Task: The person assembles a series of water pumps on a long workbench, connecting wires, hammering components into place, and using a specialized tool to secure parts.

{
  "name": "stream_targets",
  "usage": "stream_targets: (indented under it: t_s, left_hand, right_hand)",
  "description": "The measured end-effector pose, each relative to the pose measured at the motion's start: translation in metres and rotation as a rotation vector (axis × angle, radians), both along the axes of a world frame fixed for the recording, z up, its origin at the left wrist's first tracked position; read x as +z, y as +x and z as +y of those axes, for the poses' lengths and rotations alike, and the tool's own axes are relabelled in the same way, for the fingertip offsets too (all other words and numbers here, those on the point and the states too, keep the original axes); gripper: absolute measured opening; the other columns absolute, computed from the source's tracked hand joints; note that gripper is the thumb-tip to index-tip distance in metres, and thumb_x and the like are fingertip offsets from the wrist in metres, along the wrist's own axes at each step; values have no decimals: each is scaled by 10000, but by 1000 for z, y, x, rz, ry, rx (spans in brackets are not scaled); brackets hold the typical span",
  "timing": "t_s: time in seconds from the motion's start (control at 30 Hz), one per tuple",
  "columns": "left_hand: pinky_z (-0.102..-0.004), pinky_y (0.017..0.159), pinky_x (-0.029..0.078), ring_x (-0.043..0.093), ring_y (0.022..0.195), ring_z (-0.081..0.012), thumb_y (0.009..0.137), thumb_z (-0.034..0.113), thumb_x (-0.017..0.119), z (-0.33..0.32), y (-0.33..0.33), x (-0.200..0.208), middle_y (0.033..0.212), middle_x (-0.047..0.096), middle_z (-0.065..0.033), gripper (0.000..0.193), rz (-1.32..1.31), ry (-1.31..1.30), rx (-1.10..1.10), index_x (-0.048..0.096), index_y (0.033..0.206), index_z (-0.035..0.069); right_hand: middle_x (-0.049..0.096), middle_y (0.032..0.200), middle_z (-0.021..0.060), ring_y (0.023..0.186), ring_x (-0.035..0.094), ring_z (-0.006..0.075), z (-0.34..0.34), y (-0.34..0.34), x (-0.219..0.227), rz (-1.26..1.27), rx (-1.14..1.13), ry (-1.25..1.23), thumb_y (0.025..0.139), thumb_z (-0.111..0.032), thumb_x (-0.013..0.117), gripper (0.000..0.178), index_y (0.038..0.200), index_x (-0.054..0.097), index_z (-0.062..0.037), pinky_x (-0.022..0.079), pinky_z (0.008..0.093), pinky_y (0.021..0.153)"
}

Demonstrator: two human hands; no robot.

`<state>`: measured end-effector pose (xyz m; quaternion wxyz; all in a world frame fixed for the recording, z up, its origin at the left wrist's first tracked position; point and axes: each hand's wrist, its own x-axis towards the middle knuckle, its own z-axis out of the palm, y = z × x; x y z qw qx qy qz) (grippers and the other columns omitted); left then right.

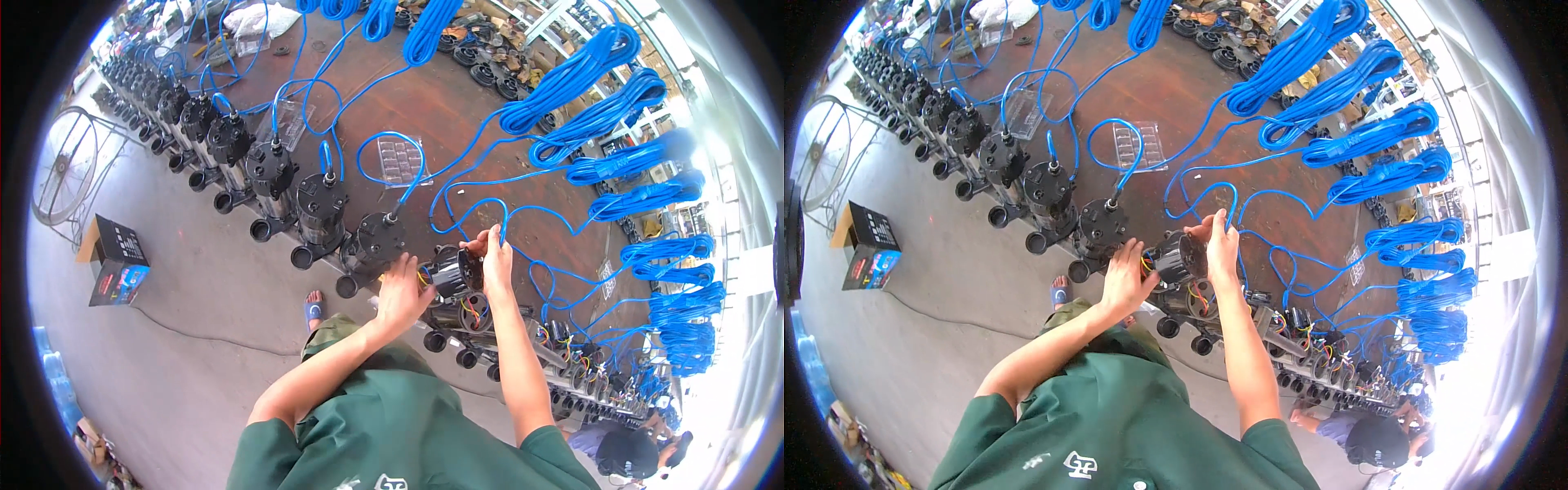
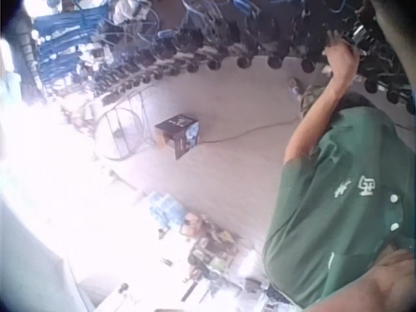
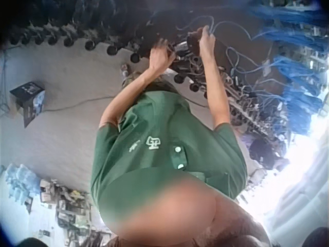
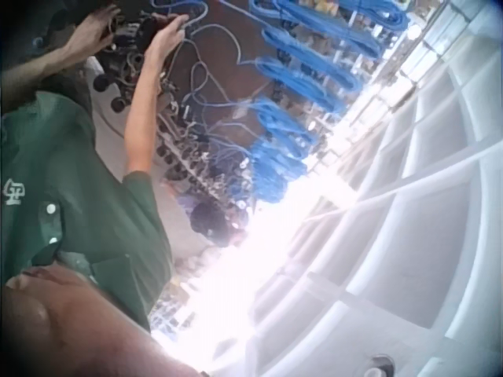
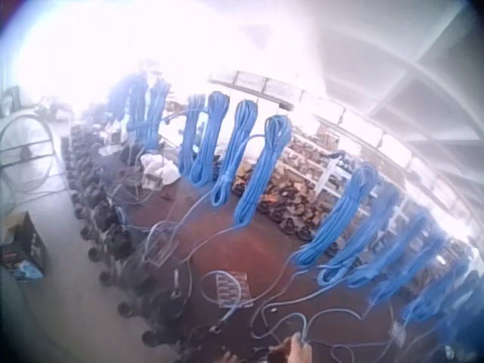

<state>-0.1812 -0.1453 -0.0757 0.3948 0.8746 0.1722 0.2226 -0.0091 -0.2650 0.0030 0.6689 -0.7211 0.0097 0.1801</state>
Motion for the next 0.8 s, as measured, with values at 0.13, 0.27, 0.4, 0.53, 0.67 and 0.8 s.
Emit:
stream_targets:
  t_s: [0.13,0.27,0.4,0.53,0.67,0.8]
  left_hand:
    - [-472,991,501,595,1176,-379,866,194,736,13,3,7,1269,616,-202,670,32,-119,-156,515,1442,-68]
    - [-514,1066,454,569,1218,-411,891,110,653,17,1,16,1388,562,-215,717,27,-39,-240,404,1547,-32]
    - [-550,1144,395,486,1319,-491,923,222,637,28,-9,12,1544,416,-321,809,-16,-67,-382,292,1584,-91]
    - [-571,1138,418,462,1391,-504,917,315,681,32,-14,24,1614,339,-336,910,48,41,-406,247,1609,-86]
    - [-555,1130,423,471,1379,-483,868,285,713,30,-5,16,1619,335,-329,913,105,144,-414,307,1584,-111]
    - [-543,1166,371,429,1403,-469,832,232,725,28,-3,27,1646,269,-345,951,150,116,-445,281,1581,-150]
  right_hand:
    - [726,769,158,794,775,284,6,-6,-3,-95,15,2,1124,-493,481,512,964,609,-24,611,380,741]
    - [688,704,125,782,773,286,9,-13,0,-222,34,-59,1144,-470,439,515,971,611,-16,585,372,726]
    - [654,662,98,769,773,297,2,-15,-7,-322,48,-80,1153,-457,420,524,981,614,-2,553,355,704]
    - [635,645,85,753,768,293,3,-20,-5,-360,53,-86,1158,-449,410,526,978,609,3,543,350,702]
    - [628,642,79,751,765,282,8,-28,6,-407,100,-84,1162,-440,399,521,978,604,3,540,339,703]
    - [623,634,74,750,766,274,7,-32,10,-434,103,-69,1166,-418,395,509,975,600,7,534,329,699]
